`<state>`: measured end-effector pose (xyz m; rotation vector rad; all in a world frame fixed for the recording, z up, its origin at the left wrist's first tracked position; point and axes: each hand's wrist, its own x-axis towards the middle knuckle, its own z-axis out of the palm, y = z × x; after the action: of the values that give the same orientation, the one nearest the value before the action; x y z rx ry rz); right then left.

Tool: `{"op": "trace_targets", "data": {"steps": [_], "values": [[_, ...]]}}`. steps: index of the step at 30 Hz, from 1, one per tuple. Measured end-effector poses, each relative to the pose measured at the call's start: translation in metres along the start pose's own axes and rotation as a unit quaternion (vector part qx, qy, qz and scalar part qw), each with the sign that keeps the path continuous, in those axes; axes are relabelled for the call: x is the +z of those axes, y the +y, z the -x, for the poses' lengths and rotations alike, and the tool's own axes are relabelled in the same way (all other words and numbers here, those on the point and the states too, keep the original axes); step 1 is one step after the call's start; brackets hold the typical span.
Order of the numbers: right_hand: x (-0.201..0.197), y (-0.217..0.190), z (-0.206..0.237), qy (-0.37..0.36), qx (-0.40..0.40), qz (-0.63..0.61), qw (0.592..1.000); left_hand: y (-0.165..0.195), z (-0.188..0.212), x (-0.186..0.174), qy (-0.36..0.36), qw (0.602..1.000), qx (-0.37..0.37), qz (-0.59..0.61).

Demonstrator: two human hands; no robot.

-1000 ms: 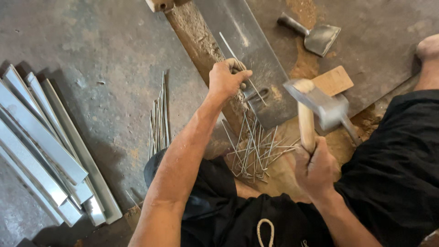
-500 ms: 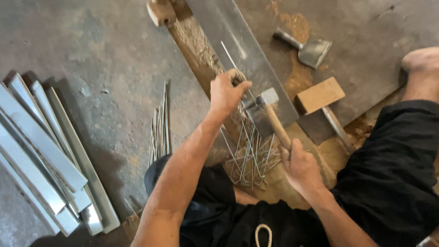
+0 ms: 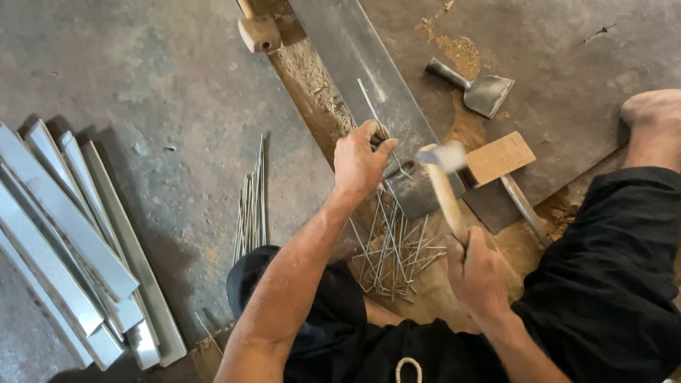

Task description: The person sits on the workshop floor and bends short metal rods into U-shaped pieces. They hold each rod against a metal block with one hand and strike it with a hammer, then place the formed piece on a growing pile and pick up the next rod.

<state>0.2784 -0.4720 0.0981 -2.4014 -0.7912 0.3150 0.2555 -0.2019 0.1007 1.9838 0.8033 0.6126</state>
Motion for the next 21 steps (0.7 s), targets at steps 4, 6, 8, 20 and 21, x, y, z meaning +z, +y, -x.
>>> {"op": "trace_targets", "data": {"steps": [4, 6, 8, 20, 21], "values": [[0.0, 0.0, 0.003, -0.045, -0.01, -0.003, 0.999, 0.003, 0.004, 0.0, 0.014, 1.0, 0.008, 0.0], [0.004, 0.002, 0.0, -0.065, 0.015, 0.026, 0.997, 0.003, 0.004, 0.0, 0.014, 1.0, 0.004, -0.009], [0.008, 0.003, 0.0, -0.04, 0.002, 0.008, 0.999, 0.003, 0.005, 0.0, 0.026, 0.999, 0.032, -0.005], [-0.008, 0.013, 0.015, -0.029, 0.099, -0.03, 0.994, -0.005, 0.008, 0.0, -0.003, 0.982, -0.046, 0.184], [-0.005, 0.02, 0.02, -0.042, 0.11, -0.034, 0.992, -0.007, 0.01, -0.003, -0.031, 0.959, -0.092, 0.267]]}}
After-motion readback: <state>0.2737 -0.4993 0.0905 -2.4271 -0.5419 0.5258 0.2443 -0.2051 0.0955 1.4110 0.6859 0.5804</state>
